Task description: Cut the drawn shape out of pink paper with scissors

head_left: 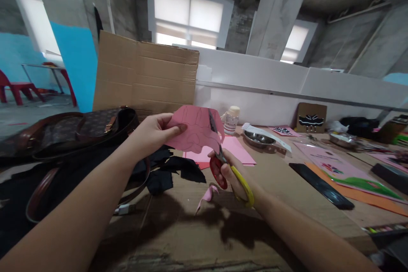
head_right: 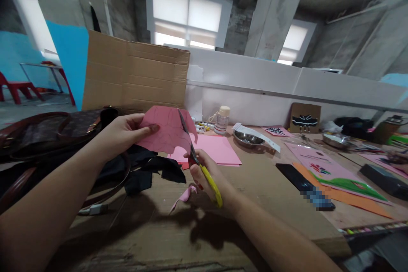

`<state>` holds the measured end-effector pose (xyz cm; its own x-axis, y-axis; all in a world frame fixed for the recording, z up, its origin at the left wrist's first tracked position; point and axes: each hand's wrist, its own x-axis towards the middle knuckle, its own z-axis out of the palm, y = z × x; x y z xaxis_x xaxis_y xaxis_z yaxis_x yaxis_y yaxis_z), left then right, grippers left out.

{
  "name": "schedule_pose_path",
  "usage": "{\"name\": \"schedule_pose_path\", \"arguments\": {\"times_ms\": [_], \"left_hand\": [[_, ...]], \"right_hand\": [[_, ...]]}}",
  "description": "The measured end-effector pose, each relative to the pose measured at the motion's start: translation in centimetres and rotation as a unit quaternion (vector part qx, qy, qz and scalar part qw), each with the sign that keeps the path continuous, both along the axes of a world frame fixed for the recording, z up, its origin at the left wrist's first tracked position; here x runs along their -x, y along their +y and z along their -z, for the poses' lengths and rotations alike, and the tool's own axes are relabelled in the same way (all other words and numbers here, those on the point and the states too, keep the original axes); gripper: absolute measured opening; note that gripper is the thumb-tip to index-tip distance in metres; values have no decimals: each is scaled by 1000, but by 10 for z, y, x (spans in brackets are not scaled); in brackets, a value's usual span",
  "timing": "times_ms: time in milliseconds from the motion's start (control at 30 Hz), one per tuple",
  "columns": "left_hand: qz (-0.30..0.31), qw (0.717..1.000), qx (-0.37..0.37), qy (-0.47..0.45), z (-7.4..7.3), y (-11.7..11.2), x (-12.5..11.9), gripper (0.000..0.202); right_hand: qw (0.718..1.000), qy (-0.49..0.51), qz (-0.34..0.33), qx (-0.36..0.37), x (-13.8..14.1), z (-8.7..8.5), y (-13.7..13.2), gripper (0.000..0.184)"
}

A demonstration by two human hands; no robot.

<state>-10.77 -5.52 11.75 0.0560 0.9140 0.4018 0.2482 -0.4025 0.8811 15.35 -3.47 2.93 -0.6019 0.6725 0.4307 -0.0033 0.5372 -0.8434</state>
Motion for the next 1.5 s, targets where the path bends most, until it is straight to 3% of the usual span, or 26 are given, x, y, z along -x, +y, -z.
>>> {"name": "schedule_pose_path", "arguments": {"times_ms": [167, 567, 1300, 1500], "left_hand": [[45, 998, 31, 10, 2, 1, -9, 39], [37, 998, 23, 38, 5, 2, -9, 35], [30, 998, 24, 47, 6, 4, -10, 37], [29, 998, 23, 44, 5, 3, -11, 32]], "right_hand": [[999, 36, 32, 1, -3, 0, 2, 58], [999, -18, 30, 27, -3, -14, -7, 60], [999, -40, 5, 29, -4, -15, -4, 69], [999, -39, 17, 20, -3, -18, -6, 63]]}}
